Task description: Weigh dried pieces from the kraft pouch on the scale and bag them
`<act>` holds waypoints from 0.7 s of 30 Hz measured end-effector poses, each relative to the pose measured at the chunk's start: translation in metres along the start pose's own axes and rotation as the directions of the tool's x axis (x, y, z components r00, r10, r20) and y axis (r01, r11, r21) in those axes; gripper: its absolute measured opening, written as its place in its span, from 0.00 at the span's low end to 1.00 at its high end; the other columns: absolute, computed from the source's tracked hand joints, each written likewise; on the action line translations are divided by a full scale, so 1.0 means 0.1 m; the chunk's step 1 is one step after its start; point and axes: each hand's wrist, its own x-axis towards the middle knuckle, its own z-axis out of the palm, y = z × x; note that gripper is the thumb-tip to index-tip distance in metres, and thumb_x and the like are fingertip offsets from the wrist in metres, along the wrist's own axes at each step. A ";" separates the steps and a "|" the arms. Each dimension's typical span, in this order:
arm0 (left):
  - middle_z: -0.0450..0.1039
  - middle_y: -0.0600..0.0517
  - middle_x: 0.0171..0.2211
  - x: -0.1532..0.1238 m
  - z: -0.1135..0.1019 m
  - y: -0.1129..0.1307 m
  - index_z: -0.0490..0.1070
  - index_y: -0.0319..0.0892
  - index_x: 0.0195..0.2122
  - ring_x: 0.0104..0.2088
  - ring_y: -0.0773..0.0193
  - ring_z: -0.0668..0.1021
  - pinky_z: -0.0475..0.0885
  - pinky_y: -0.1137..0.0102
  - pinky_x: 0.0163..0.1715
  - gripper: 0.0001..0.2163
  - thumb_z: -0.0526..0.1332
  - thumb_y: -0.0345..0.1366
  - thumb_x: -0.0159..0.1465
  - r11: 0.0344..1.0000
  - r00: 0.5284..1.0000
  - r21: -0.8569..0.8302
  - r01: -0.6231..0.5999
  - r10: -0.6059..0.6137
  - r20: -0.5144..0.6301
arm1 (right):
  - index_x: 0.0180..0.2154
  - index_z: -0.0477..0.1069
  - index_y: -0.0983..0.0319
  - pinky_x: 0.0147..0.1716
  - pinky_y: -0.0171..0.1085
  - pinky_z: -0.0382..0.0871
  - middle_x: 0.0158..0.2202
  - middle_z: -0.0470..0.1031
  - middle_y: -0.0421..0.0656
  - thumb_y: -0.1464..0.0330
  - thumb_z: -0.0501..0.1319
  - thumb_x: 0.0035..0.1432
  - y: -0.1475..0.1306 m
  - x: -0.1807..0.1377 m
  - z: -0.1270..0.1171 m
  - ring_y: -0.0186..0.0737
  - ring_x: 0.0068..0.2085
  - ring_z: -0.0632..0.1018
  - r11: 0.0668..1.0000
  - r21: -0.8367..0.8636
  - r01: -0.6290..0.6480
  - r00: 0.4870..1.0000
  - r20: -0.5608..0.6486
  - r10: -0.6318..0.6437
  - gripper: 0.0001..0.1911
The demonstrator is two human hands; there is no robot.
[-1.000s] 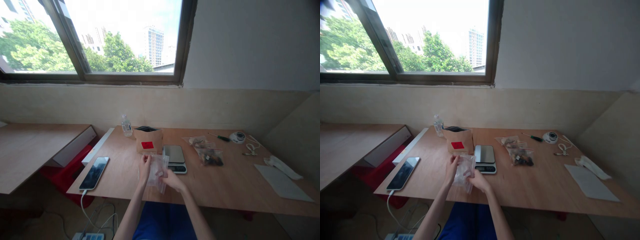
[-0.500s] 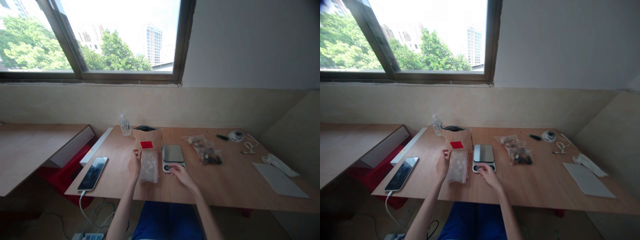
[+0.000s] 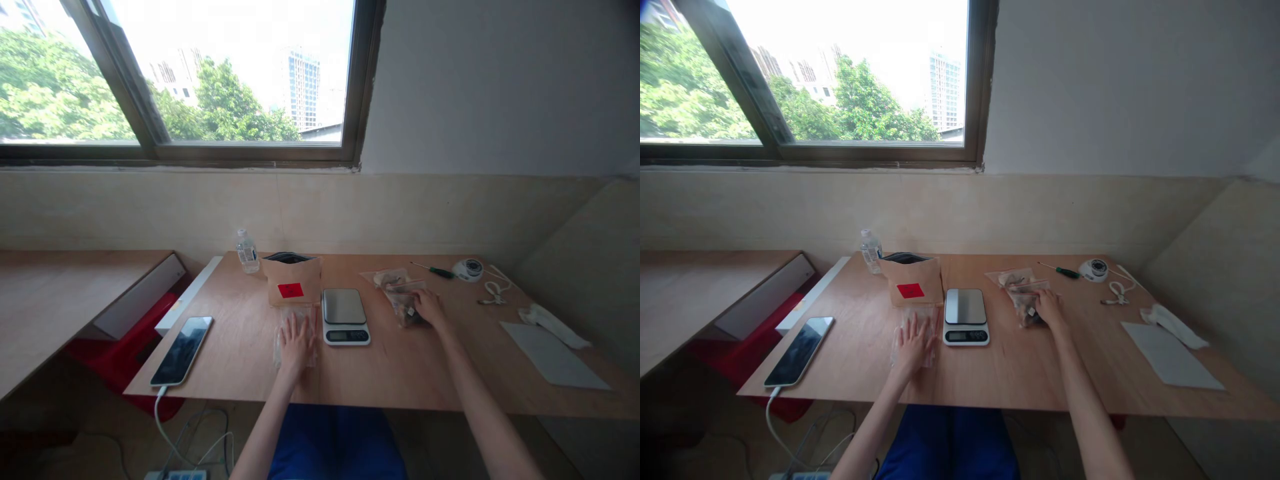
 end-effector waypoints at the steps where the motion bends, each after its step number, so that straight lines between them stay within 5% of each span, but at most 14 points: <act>1: 0.47 0.40 0.64 -0.01 0.07 -0.02 0.57 0.44 0.60 0.63 0.45 0.51 0.46 0.49 0.58 0.24 0.50 0.44 0.63 1.000 1.000 -0.003 -0.016 0.016 0.019 | 0.35 0.74 0.64 0.42 0.45 0.62 0.39 0.76 0.53 0.75 0.53 0.50 0.01 0.03 -0.01 0.49 0.42 0.74 1.000 -0.015 -0.001 1.000 0.009 0.001 0.13; 6: 0.44 0.42 0.64 0.00 0.10 -0.14 0.55 0.46 0.61 0.64 0.47 0.49 0.44 0.49 0.58 0.25 0.48 0.45 0.64 0.996 0.997 -0.080 -0.045 0.050 0.065 | 0.28 0.75 0.60 0.42 0.46 0.59 0.33 0.78 0.48 0.71 0.59 0.48 0.06 0.11 -0.22 0.49 0.39 0.75 0.999 -0.043 0.027 0.998 0.066 -0.024 0.05; 11: 0.53 0.43 0.62 -0.11 -0.30 0.09 0.65 0.48 0.55 0.62 0.45 0.53 0.44 0.46 0.57 0.19 0.52 0.36 0.63 0.933 1.000 -0.359 0.015 -0.006 0.025 | 0.26 0.73 0.59 0.34 0.41 0.60 0.28 0.78 0.45 0.65 0.58 0.51 -0.25 -0.26 -0.75 0.46 0.32 0.76 0.997 0.075 0.019 1.000 -0.012 -0.018 0.07; 14: 0.69 0.44 0.52 -0.30 -0.64 0.42 0.71 0.46 0.47 0.51 0.52 0.71 0.62 0.58 0.52 0.15 0.50 0.39 0.64 0.620 0.968 -0.772 -0.136 0.248 0.029 | 0.28 0.72 0.59 0.29 0.38 0.63 0.29 0.77 0.44 0.61 0.58 0.52 -0.82 -0.67 -1.03 0.45 0.30 0.76 0.938 0.345 -0.029 0.996 -0.068 0.056 0.09; 16: 0.73 0.45 0.44 -0.41 -0.84 0.65 0.71 0.45 0.45 0.40 0.56 0.77 0.70 0.65 0.40 0.15 0.50 0.43 0.64 0.384 0.931 -0.923 -0.038 0.349 0.107 | 0.29 0.71 0.59 0.30 0.37 0.65 0.30 0.77 0.45 0.60 0.57 0.53 -1.27 -0.92 -1.12 0.43 0.31 0.76 0.833 0.553 -0.025 0.995 -0.069 0.075 0.10; 21: 0.72 0.49 0.33 -0.49 -1.08 0.87 0.67 0.42 0.35 0.32 0.63 0.74 0.69 0.70 0.35 0.13 0.51 0.45 0.63 0.186 0.972 -0.982 0.033 0.221 0.075 | 0.30 0.72 0.61 0.28 0.34 0.68 0.28 0.76 0.43 0.61 0.57 0.56 -2.14 -1.24 -1.11 0.40 0.29 0.76 0.598 0.801 -0.025 0.986 0.117 -0.115 0.11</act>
